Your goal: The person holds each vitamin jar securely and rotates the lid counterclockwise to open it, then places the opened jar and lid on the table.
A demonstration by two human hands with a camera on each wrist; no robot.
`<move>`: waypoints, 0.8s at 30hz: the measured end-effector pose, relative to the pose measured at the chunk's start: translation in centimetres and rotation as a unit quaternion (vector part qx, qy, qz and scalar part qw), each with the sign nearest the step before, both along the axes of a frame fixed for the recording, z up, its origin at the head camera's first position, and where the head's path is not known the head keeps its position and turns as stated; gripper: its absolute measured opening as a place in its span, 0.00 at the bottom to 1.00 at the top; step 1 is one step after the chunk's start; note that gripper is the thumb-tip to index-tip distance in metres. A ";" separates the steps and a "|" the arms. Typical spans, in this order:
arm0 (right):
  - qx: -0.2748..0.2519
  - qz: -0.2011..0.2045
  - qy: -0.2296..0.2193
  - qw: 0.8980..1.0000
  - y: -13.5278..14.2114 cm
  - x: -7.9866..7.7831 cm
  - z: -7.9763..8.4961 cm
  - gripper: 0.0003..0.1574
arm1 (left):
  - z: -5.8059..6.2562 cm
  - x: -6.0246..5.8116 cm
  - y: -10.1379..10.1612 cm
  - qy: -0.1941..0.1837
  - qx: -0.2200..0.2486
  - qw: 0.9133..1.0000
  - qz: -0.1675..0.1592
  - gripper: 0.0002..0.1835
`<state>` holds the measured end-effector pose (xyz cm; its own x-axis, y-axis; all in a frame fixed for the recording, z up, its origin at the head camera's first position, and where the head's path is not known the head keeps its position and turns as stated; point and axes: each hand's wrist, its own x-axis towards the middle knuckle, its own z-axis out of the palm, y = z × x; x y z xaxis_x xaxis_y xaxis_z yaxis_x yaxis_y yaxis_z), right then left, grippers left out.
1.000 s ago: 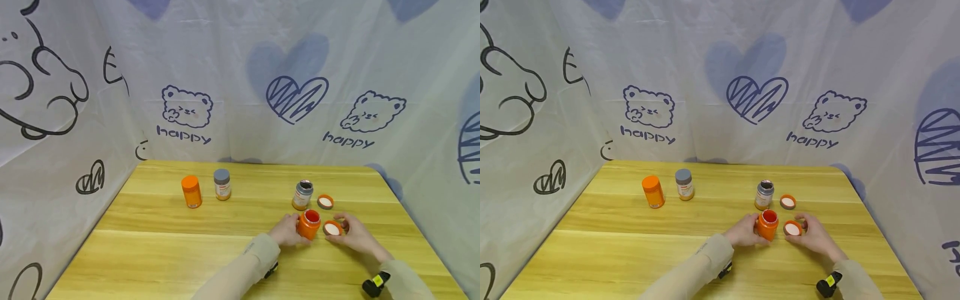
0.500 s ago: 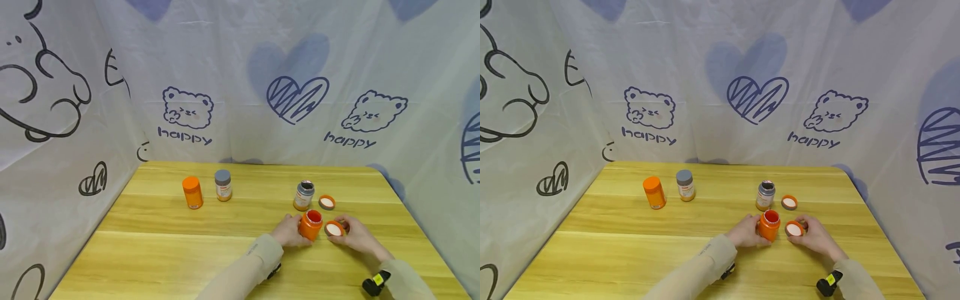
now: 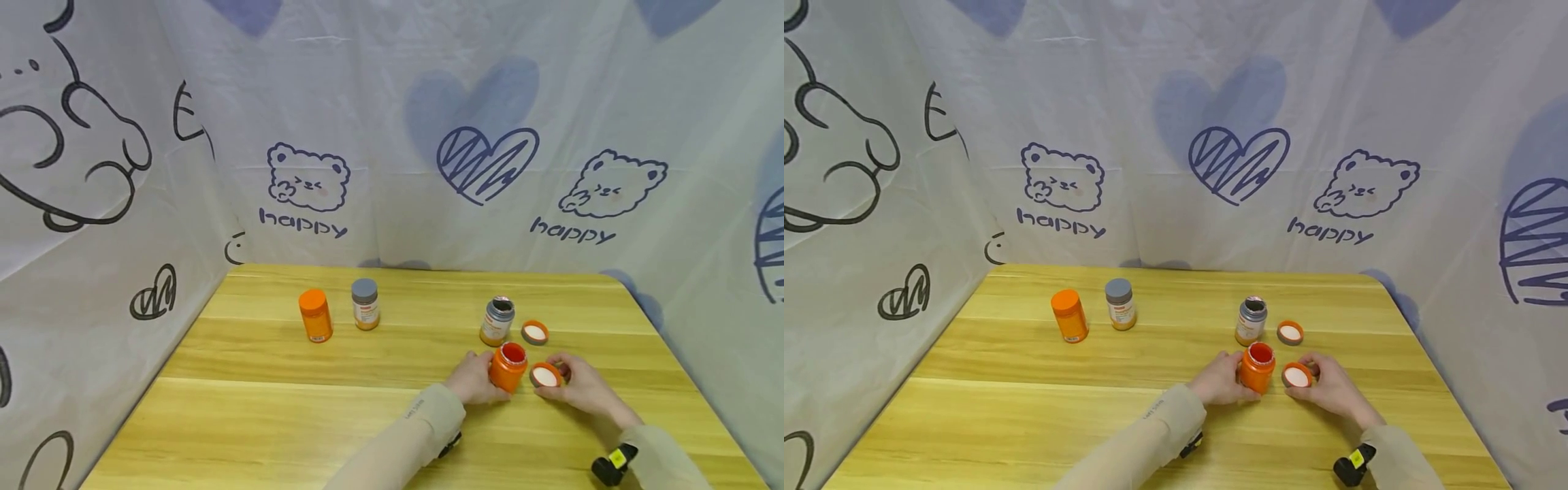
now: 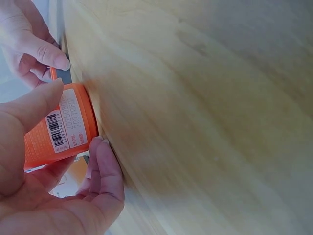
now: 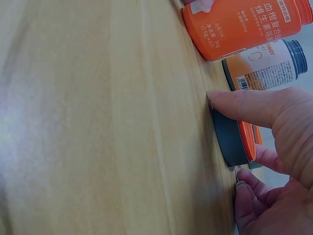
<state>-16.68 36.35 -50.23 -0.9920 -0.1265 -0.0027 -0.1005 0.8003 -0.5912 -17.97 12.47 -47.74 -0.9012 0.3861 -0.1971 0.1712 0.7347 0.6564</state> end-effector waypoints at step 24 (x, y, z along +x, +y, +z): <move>-0.009 -0.011 -0.004 1.000 -0.2 -0.1 0.2 0.42 | 0.6 0.3 -0.5 -0.005 0.023 1.000 -0.005 0.34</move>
<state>-16.82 36.13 -50.00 -0.9944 -0.1056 -0.0089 -0.0786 0.7914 -0.6062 -17.68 12.00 -47.16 -0.8954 0.4036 -0.1882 0.1712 0.7021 0.6912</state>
